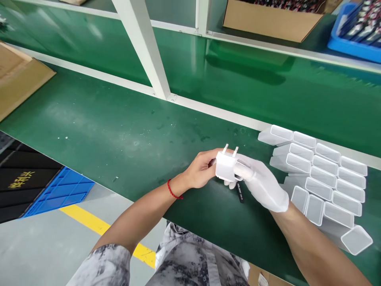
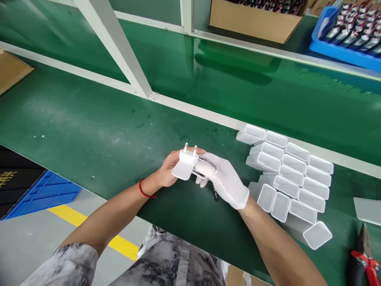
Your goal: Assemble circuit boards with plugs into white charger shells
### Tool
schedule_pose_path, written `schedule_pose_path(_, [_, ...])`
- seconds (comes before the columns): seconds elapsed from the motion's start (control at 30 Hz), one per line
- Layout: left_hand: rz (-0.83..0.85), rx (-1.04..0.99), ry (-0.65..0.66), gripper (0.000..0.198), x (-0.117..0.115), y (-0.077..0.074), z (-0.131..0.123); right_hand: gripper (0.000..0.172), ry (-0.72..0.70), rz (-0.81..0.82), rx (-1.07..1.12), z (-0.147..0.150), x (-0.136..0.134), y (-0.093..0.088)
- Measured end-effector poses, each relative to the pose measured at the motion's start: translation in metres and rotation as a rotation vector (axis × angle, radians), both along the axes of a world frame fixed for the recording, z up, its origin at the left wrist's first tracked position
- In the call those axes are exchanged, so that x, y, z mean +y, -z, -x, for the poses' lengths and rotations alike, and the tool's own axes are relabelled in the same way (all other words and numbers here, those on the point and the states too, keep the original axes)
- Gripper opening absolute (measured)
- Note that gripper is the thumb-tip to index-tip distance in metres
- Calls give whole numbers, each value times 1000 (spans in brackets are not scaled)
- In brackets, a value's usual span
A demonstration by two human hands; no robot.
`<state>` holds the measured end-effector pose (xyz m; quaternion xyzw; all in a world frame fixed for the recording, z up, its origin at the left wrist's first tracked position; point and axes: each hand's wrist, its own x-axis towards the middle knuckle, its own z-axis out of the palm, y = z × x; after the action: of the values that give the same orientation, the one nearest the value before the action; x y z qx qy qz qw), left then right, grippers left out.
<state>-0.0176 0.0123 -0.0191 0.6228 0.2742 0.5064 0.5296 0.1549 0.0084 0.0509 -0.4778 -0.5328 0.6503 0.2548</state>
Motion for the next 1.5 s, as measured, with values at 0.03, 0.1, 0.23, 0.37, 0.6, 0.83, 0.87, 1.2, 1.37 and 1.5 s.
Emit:
schedule_pose_path(0.03, [62,-5,-3,51,0,-1,0,50,-2,49,24,-3,2,2])
schedule_pose_path(0.1, [183,-21,-12,56,0,-2,1,62,17,135,87,-8,4,5])
schedule_pose_path(0.23, [220,-35,-29,54,0,-5,2,58,48,122,127,-12,4,3])
schedule_pose_path(0.37, [72,16,-83,51,0,-3,0,43,-20,15,-7,-5,0,-2])
schedule_pose_path(0.6, [-96,-24,-83,52,2,1,1,44,19,-109,-66,5,-6,0])
schedule_pose_path(0.83, [133,-23,-92,48,1,-5,0,52,47,-32,76,-2,-4,6])
schedule_pose_path(0.87, [178,-26,-91,49,1,-6,0,54,72,-29,98,-3,-4,7])
schedule_pose_path(1.2, [-66,54,-95,49,0,-1,-4,58,-26,-155,-99,7,-4,4])
schedule_pose_path(1.37, [-103,54,-102,38,0,1,-3,54,0,-113,-85,7,-5,7])
schedule_pose_path(1.5, [-48,55,-145,40,1,1,-3,48,14,-144,-33,2,-3,9])
